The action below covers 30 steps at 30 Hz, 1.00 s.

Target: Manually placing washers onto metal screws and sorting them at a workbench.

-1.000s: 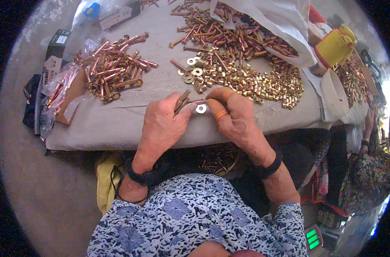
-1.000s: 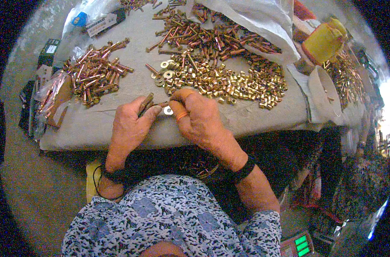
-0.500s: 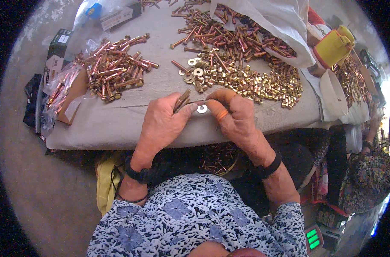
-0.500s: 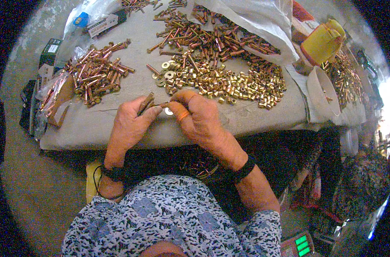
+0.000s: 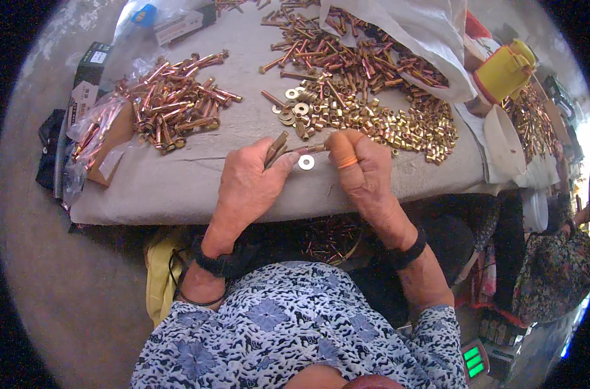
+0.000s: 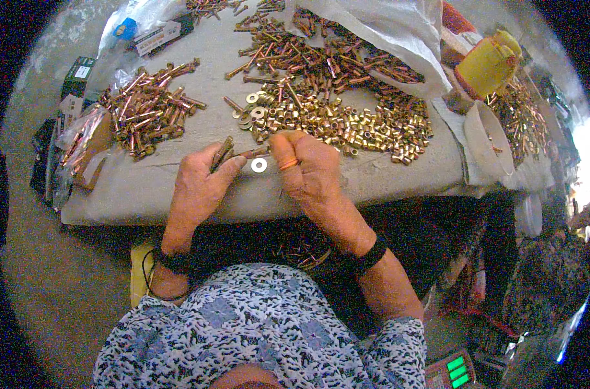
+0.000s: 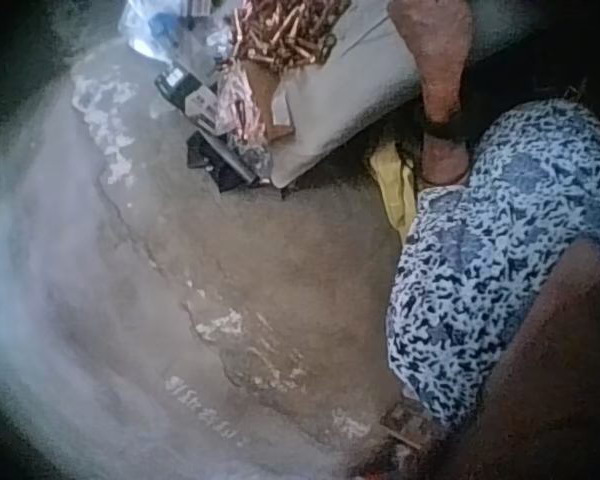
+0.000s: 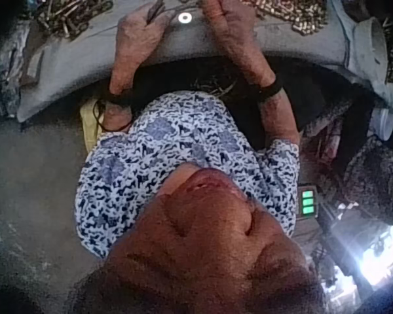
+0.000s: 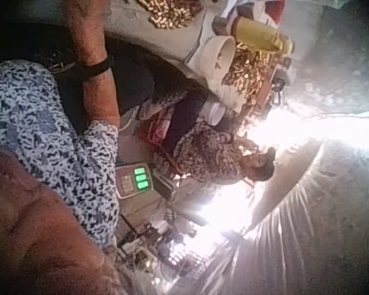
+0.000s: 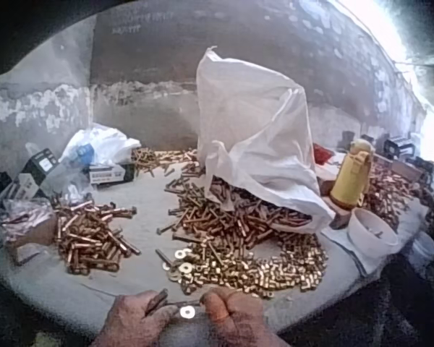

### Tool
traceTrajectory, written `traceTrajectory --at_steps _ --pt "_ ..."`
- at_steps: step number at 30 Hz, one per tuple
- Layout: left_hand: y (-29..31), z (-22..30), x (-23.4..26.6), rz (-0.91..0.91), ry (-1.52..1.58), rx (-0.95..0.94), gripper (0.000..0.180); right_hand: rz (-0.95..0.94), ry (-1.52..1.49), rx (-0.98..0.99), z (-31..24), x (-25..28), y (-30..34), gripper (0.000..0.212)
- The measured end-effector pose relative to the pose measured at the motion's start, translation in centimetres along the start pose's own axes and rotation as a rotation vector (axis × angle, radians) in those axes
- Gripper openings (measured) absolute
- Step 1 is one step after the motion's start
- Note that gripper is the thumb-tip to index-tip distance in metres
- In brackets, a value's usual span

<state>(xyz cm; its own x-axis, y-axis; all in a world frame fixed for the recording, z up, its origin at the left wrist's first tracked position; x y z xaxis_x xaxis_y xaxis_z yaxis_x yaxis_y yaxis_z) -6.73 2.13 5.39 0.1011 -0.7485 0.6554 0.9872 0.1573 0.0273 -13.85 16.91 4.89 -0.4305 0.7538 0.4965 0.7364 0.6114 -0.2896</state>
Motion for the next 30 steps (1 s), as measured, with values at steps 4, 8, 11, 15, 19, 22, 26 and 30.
traceTrajectory --at_steps 4,8,11,15,19,22,26,30 --pt "-0.1 -0.1 -0.1 -0.009 -0.043 -0.007 0.024 -0.089 0.094 0.028 -1.2 -0.6 -0.2 0.016" --pt "-0.2 -0.1 -0.1 -0.009 -0.019 -0.016 0.025 -0.034 0.018 0.136 -0.9 -0.7 0.0 0.015" --pt "-0.2 -0.1 0.0 0.014 -0.027 -0.053 0.026 0.006 -0.055 0.184 -1.3 -0.7 0.1 0.016" --pt "-0.2 -0.7 -0.2 -0.032 0.068 -0.043 0.025 -0.047 -0.111 0.140 -1.1 -1.0 0.0 0.015" --pt "-0.2 -0.9 -0.2 -0.072 0.034 -0.019 0.022 -0.128 0.076 0.065 -1.1 -1.1 -0.3 0.016" --pt "-0.1 -0.8 -0.3 -0.063 0.018 -0.035 0.022 -0.106 0.041 0.078 -1.5 -0.9 -0.2 0.017" --pt "0.0 -0.2 0.0 0.016 0.091 -0.086 0.028 0.094 -0.127 0.185 -1.5 -0.7 -0.2 0.020" --pt "0.0 -0.2 -0.2 -0.035 -0.020 -0.047 0.023 -0.003 -0.044 0.104 -0.9 -0.9 0.0 0.021"
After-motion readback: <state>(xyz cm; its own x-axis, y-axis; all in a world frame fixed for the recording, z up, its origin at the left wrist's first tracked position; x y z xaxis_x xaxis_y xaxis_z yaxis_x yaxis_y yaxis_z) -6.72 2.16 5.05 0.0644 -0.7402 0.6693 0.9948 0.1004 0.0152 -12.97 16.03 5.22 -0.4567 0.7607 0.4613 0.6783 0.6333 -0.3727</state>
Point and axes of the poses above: each hand's wrist, its own y-axis away from the middle knuckle, its own x-axis out of the back of the hand, z = x × y, the point moved 7 cm from there along -y, towards the middle knuckle, and after that the axes turned 12 degrees about -z, right-handed, at the moved point
